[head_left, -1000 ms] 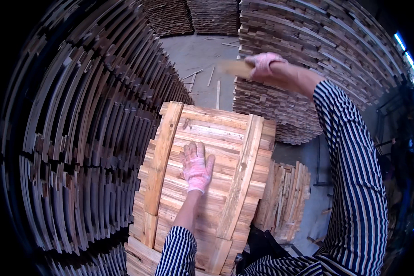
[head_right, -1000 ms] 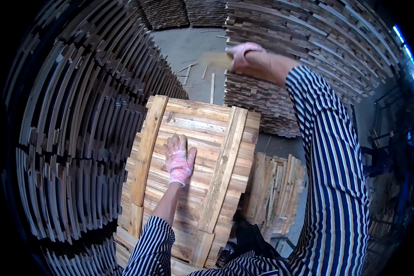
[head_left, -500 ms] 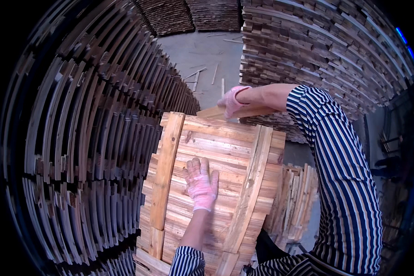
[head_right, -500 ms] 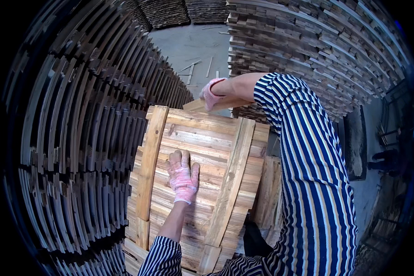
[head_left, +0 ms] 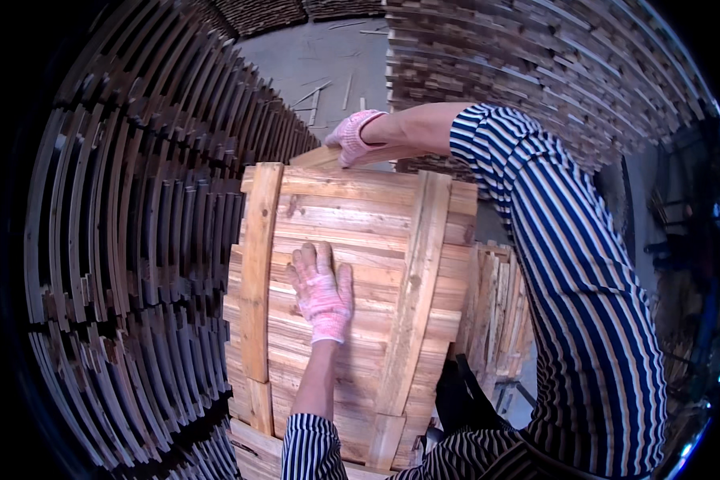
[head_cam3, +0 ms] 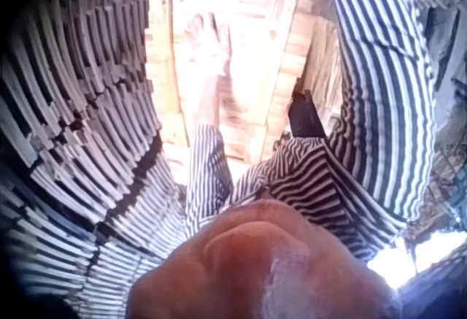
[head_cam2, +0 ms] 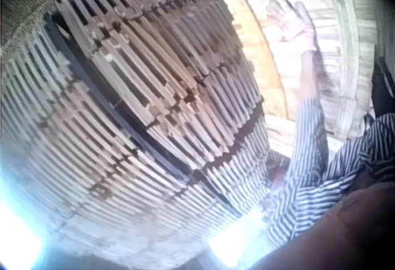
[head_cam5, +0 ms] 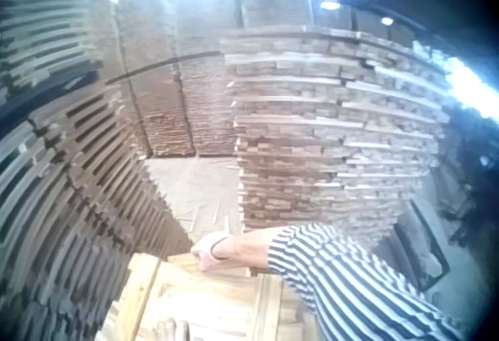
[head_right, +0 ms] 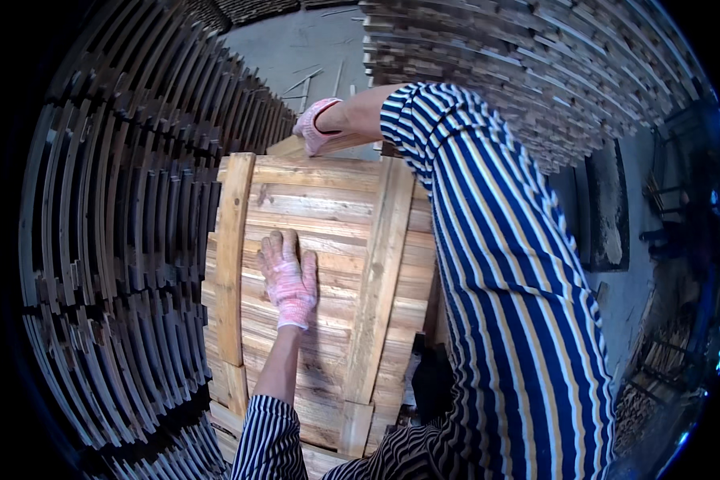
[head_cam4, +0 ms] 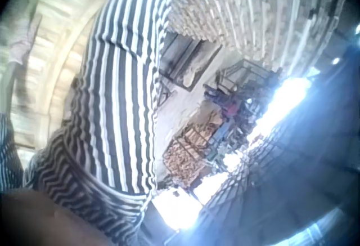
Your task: The person repeatedly picks up bundles of wooden planks from a large pile and stacks them onto a growing vertical stack. The person wears pink gloves and handles the planks by hand, aligning them as they build the stack higher.
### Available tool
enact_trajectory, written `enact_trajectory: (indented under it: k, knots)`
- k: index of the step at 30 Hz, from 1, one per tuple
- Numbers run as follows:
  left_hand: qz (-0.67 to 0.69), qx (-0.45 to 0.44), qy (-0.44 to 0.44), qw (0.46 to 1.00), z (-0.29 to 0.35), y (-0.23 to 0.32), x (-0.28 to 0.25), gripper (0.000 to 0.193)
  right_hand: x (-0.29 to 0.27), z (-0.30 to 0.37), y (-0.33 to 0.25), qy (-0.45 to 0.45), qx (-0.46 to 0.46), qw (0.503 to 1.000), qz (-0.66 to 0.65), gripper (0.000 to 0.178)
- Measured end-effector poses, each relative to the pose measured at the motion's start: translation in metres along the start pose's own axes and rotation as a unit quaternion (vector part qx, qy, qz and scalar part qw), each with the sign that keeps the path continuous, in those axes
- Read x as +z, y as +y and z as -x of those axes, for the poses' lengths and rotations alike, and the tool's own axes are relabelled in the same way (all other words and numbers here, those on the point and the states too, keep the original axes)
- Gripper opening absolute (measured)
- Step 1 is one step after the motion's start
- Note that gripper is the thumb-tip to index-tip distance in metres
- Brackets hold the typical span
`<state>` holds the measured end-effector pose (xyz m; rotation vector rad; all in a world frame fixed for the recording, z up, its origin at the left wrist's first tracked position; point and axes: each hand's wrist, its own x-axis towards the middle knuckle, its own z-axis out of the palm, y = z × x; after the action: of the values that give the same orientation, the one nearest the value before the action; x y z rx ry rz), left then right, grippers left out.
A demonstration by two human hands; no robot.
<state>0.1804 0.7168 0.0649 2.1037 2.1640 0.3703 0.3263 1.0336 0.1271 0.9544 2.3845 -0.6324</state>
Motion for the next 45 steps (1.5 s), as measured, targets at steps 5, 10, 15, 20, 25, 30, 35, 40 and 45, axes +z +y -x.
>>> enact_trajectory:
  k: [5, 10, 15, 20, 25, 30, 35, 40, 45]
  knots:
    - [0.006, 0.008, -0.02, 1.0, -0.001, 0.006, -0.004, 0.064, 0.03, 0.067, 0.071, 0.168, 0.023, 0.941, -0.291, 0.083]
    - [-0.024, 0.018, 0.033, 0.999, 0.007, -0.009, 0.01, 0.058, 0.106, 0.23, 0.077, 0.231, 0.079, 0.776, -0.582, 0.104]
    - [-0.057, 0.086, 0.061, 0.993, -0.001, -0.006, 0.004, 0.053, 0.292, 0.298, 0.056, 0.335, 0.092, 0.656, -0.67, 0.099]
    - [0.118, 0.201, 0.077, 0.969, -0.092, 0.047, 0.016, 0.046, 0.384, 0.315, -0.008, 0.398, 0.065, 0.5, -0.766, 0.095]
    - [-0.009, 0.27, 0.056, 0.961, -0.189, -0.01, 0.046, 0.05, 0.373, 0.266, -0.069, 0.418, 0.128, 0.599, -0.671, 0.107]
    - [-0.033, 0.216, 0.046, 0.975, -0.189, 0.052, 0.087, 0.049, 0.399, 0.222, -0.088, 0.422, 0.184, 0.699, -0.547, 0.096]
    - [-0.031, 0.206, 0.034, 0.978, -0.183, 0.041, 0.088, 0.049, 0.404, 0.268, -0.051, 0.417, 0.073, 0.48, -0.768, 0.077]
    - [-0.079, 0.254, 0.094, 0.959, -0.206, 0.007, 0.094, 0.061, 0.363, 0.265, -0.032, 0.396, 0.036, 0.45, -0.8, 0.1]
    - [-0.022, 0.133, 0.01, 0.991, -0.186, 0.049, 0.088, 0.065, 0.339, 0.266, -0.073, 0.391, 0.174, 0.653, -0.625, 0.109]
